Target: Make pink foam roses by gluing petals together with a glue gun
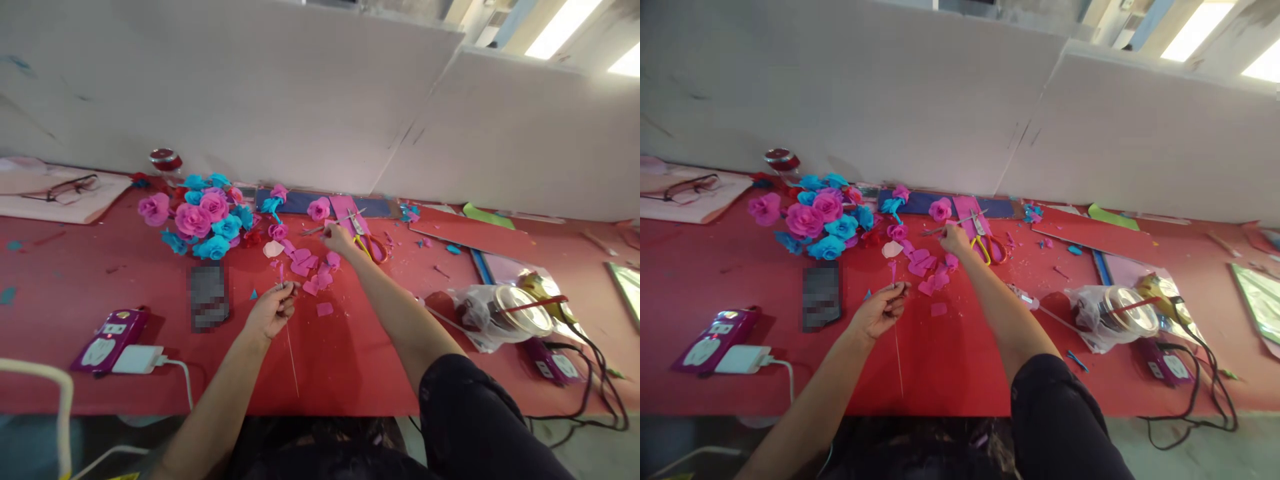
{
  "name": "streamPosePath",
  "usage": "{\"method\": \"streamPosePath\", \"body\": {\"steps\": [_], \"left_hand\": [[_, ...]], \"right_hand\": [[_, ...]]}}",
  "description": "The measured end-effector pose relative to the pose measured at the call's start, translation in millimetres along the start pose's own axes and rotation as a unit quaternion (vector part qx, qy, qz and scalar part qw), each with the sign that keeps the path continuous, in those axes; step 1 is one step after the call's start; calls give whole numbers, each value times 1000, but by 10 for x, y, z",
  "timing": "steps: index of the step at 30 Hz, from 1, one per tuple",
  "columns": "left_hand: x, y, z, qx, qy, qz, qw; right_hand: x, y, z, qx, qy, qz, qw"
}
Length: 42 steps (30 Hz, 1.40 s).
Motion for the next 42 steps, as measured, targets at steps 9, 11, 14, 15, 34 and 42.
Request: {"method": "streamPosePath", "body": {"steps": [9, 11, 14, 15, 34, 42], "left_hand": [[85, -295, -163, 39, 16, -20, 999], [125, -356, -206, 51, 18, -31, 998], [187, -443, -251, 70, 20, -46, 996], [204, -471, -260, 76, 21, -50, 996], [129, -739, -422, 131, -15, -127, 983], [63, -552, -425, 115, -13, -90, 989]], "right_hand": [[205, 283, 336, -24, -262, 49, 963], [252, 365, 396, -26, -298, 55, 952], [308, 443, 429, -23, -330, 45, 943], [320, 449, 420, -19, -335, 35, 941], [264, 230, 222, 7, -177, -90, 980], [-5, 353, 111, 52, -133, -118, 983]]}}
Point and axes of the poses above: each hand's wrist, its own y-axis away from the middle knuckle, its own x-axis out of the palm, z = x × y, the point moved 9 cm from there along -y, towards the middle knuckle, and after that the axes turned 4 degrees about y, right-handed, at the moved point
